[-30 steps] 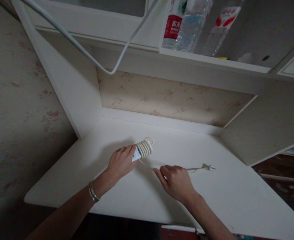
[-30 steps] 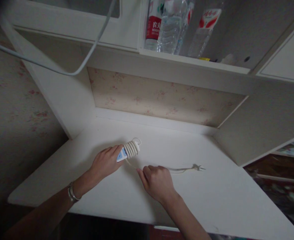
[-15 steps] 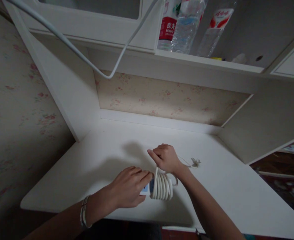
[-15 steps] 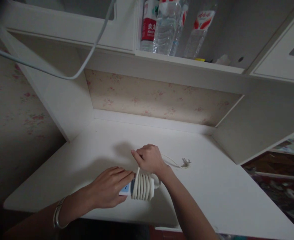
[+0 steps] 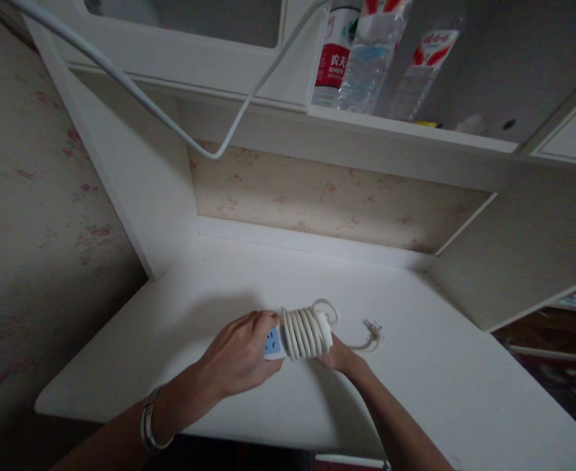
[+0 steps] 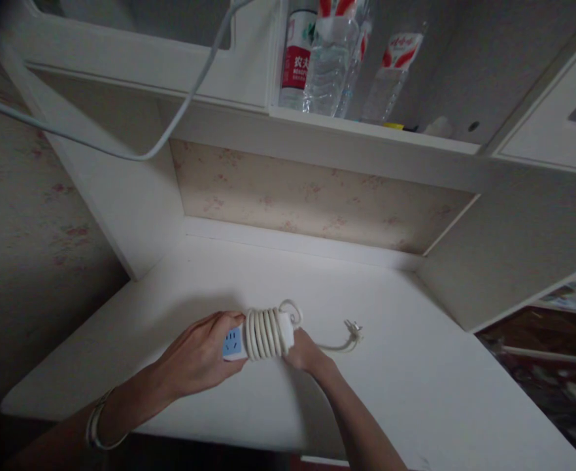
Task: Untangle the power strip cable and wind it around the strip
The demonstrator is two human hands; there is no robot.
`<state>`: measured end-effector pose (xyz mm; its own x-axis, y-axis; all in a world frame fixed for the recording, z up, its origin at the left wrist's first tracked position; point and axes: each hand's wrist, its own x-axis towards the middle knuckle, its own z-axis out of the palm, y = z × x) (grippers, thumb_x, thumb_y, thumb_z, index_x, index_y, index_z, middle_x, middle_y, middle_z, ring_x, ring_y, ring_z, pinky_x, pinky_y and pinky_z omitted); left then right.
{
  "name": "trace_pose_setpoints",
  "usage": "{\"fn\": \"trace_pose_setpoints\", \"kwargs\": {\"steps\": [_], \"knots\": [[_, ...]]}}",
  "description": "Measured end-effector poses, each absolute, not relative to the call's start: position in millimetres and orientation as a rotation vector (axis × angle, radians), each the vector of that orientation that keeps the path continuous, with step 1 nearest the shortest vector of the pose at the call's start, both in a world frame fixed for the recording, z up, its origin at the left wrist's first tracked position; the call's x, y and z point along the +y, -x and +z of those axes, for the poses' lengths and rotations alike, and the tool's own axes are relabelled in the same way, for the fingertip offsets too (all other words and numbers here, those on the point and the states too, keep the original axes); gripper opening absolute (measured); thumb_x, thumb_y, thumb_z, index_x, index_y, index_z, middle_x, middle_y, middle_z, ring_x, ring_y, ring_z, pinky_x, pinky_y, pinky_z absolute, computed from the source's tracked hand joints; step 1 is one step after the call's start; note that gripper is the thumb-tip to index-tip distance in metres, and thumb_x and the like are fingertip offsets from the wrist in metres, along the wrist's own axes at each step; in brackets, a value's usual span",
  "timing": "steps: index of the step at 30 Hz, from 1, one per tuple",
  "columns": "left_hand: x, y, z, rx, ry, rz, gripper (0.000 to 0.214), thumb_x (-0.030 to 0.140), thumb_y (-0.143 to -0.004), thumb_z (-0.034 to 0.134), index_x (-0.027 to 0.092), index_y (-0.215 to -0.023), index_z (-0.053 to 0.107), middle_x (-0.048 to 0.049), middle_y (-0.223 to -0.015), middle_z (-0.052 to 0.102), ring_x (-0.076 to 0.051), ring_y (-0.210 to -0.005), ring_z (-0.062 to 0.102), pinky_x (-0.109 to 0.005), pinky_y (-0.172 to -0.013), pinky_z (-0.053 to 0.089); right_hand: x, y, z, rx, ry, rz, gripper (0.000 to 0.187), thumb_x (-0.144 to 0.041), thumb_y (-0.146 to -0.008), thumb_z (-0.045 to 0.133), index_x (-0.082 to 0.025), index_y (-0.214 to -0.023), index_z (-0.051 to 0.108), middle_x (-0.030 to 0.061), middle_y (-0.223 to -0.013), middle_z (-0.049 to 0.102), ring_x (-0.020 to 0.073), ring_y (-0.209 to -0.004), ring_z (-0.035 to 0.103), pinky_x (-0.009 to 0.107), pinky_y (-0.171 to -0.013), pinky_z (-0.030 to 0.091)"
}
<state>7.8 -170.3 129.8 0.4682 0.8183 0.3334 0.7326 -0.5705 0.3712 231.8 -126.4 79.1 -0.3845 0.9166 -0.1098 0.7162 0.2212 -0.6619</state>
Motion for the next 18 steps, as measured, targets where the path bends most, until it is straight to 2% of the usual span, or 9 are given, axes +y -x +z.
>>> {"fn": "trace_pose_setpoints", "kwargs": {"steps": [3,7,11,18], "knots": [[-151.4,-4.7,125.1,1.715,-2.351,0.741,0.036,0.027,-0.079,0.058,0.019,-0.111,0.047,-0.0086,-0.099,0.066,-0.024,-0.09,0.065,-0.034,-0.077,0.049,-149.5,-236.1,74.8,-2.425,1.59,0.799,0.061,-0.055,-0.096,0.019,-0.017,-0.081,0.064,0.0105,-0.071,0.068,0.0227,-0.069,0.065,0.03,-0.063,0.04],[-126.2,-1.1,110.3,1.921,-2.29,0.629,0.021,0.022,-0.082,0.053,0.016,-0.103,0.052,-0.011,-0.097,0.065,-0.024,-0.089,0.064,-0.032,-0.077,0.047,-177.4,-229.6,83.9,-2.671,1.672,0.365,0.048,-0.043,-0.1,0.019,-0.019,-0.093,0.06,0.0084,-0.074,0.07,0.0229,-0.067,0.068,0.028,-0.055,0.033],[-117.0,-5.1,84.8,1.923,-2.362,0.474,0.021,0.016,-0.081,0.052,0.014,-0.101,0.054,-0.0122,-0.098,0.064,-0.024,-0.093,0.062,-0.033,-0.082,0.047,-188.6,-221.5,105.1,-2.691,1.544,0.034,0.038,-0.038,-0.1,0.029,-0.02,-0.084,0.059,0.0035,-0.074,0.069,0.0172,-0.059,0.065,0.029,-0.052,0.025],[-139.0,-23.1,74.9,1.655,-2.613,0.33,0.029,0.012,-0.076,0.055,0.017,-0.105,0.054,-0.0095,-0.103,0.064,-0.025,-0.098,0.06,-0.036,-0.085,0.047,-164.7,-228.4,144.7,-2.617,1.296,-0.359,0.044,-0.044,-0.097,0.039,-0.018,-0.07,0.062,0.0043,-0.065,0.064,0.0144,-0.058,0.057,0.03,-0.058,0.023]]}}
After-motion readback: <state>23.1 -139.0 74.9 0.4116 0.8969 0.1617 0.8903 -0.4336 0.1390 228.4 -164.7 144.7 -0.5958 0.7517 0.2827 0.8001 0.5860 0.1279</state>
